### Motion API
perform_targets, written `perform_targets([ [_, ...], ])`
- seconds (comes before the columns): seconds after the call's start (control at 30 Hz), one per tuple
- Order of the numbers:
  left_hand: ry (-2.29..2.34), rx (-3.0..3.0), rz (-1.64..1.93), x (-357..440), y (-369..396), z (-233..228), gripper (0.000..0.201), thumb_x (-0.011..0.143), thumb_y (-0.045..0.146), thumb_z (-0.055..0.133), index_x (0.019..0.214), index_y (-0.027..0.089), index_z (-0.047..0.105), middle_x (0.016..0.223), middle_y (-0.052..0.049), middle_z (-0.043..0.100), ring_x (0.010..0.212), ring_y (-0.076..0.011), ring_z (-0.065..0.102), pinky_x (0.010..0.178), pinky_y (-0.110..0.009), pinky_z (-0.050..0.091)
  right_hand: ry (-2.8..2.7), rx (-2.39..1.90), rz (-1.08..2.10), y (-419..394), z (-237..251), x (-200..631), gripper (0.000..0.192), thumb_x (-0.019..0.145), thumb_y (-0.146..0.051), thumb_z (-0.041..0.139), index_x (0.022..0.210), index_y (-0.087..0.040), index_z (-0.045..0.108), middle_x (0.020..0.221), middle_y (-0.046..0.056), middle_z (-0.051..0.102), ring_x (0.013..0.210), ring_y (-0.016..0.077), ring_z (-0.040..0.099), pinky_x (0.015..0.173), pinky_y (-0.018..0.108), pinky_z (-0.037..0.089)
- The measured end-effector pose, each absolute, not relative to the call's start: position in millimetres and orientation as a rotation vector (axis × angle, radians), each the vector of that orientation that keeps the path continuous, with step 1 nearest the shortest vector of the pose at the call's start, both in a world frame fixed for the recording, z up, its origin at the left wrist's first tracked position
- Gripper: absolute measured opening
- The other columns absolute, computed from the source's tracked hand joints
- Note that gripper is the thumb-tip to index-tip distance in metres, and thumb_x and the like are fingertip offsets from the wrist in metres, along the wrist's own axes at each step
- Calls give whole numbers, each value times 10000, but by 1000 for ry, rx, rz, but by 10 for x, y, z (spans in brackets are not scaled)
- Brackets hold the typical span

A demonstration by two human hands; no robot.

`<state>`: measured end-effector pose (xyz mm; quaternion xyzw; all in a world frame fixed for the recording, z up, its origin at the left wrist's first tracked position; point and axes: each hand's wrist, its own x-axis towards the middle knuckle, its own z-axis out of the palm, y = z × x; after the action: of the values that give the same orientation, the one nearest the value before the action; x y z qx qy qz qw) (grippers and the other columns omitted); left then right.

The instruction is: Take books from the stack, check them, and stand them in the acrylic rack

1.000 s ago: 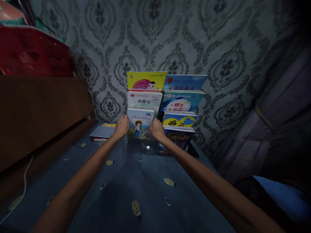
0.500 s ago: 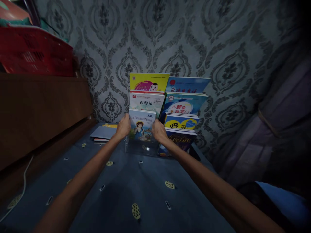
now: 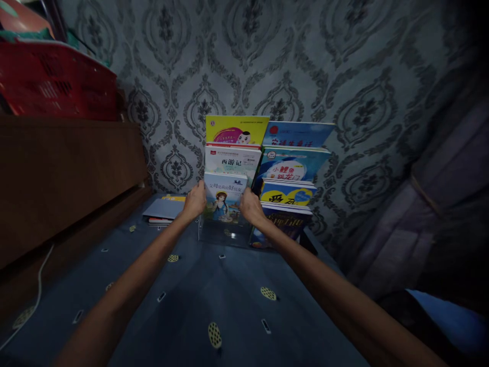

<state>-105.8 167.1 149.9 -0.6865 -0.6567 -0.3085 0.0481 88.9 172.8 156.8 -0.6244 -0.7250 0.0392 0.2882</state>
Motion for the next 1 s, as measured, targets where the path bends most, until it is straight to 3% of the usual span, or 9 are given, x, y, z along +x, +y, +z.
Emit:
perform_targets([
  [0.67,-1941,-2174,-928,-1185,1546,1416,241,1043,273,343,1119,155,539,1149,-166,673,1119,-277,643,936,-374,480,-1985,-1554,46,1588,1438,985,313,952,-121,391,1166,-87,617,1145,205,730,1078,291,690,919,342,496],
  [1.0,-1882,-2228,-928,-1254,1465,1340,234,1036,256,355,1148,162,537,1187,-156,665,1106,-265,644,936,-371,485,-1976,-1400,74,1592,1264,1071,342,909,-156,422,1186,-114,619,1107,174,745,1032,282,703,910,379,536],
])
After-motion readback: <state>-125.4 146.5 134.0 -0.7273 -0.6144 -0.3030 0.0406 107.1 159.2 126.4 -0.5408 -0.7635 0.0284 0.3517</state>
